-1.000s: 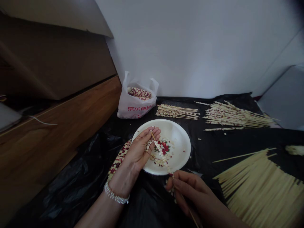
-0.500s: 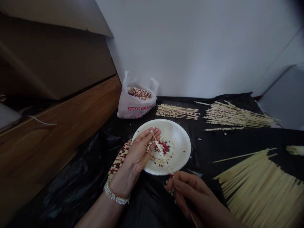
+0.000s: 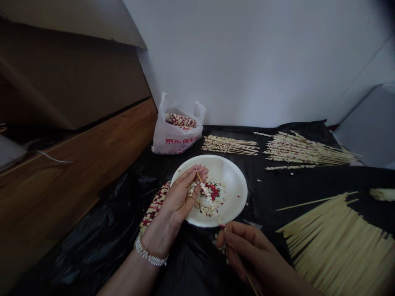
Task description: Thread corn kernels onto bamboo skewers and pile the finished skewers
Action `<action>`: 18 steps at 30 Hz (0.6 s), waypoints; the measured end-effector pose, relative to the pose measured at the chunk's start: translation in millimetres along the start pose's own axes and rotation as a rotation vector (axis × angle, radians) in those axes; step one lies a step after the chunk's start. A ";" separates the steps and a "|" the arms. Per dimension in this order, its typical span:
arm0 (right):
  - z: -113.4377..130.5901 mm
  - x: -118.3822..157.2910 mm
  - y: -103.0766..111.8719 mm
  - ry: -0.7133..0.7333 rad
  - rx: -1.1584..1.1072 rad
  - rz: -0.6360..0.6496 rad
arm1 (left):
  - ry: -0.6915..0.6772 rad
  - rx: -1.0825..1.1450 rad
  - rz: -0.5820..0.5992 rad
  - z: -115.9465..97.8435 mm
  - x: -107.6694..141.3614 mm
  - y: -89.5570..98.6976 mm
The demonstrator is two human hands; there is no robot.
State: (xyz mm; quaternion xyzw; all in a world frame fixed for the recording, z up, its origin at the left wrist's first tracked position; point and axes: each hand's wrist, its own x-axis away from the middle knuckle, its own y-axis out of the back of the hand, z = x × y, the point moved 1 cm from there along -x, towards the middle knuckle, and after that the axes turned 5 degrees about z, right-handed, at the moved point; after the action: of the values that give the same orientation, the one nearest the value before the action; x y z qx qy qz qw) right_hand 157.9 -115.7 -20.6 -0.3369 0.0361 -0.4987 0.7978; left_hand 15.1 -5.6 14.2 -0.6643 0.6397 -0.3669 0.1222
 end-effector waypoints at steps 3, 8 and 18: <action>0.3 1.3 -0.8 0.004 0.014 -0.003 | 0.028 0.023 -0.032 -4.2 3.5 -4.9; 2.0 2.5 -1.9 -0.015 0.004 -0.012 | 0.065 0.032 -0.073 -8.1 6.9 -9.9; -2.1 0.8 0.6 0.007 -0.018 0.005 | 0.050 0.002 -0.038 -6.7 7.0 -8.6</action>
State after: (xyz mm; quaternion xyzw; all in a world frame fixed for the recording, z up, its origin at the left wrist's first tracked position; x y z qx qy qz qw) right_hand 158.0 -117.1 -22.3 -0.3425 0.0442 -0.4976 0.7957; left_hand 16.7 -8.8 26.7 -0.6668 0.6295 -0.3862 0.0999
